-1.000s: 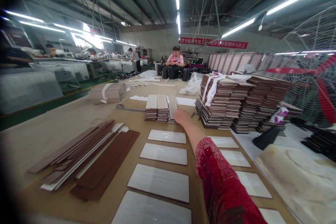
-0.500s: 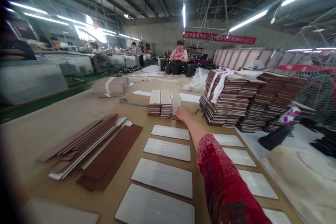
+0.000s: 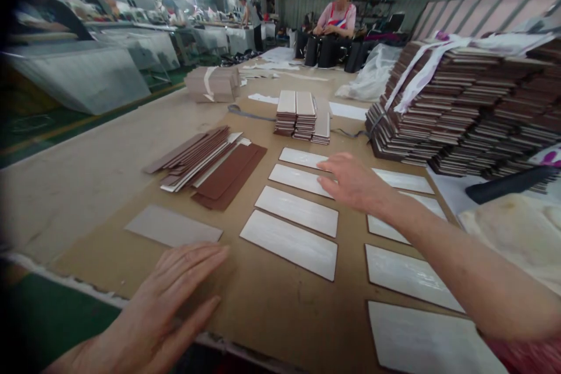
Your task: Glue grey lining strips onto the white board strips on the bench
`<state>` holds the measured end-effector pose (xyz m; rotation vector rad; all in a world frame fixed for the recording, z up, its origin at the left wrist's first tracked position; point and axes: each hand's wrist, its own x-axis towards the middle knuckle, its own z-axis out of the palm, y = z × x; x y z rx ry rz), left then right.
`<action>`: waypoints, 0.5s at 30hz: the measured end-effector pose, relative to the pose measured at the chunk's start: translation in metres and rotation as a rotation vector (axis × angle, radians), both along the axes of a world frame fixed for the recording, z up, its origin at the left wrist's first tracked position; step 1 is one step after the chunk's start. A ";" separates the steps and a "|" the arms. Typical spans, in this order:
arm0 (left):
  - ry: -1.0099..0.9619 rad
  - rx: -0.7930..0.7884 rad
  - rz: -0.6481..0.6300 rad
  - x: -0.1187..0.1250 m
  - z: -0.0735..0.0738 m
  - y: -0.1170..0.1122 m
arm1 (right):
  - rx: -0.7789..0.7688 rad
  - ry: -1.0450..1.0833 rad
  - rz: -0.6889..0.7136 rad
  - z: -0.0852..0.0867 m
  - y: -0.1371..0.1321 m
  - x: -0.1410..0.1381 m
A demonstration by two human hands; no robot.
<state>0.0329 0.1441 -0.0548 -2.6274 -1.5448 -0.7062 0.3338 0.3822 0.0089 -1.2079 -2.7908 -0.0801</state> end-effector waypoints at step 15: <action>0.279 -0.113 0.202 0.036 -0.012 0.013 | 0.199 0.060 -0.014 -0.065 -0.184 0.039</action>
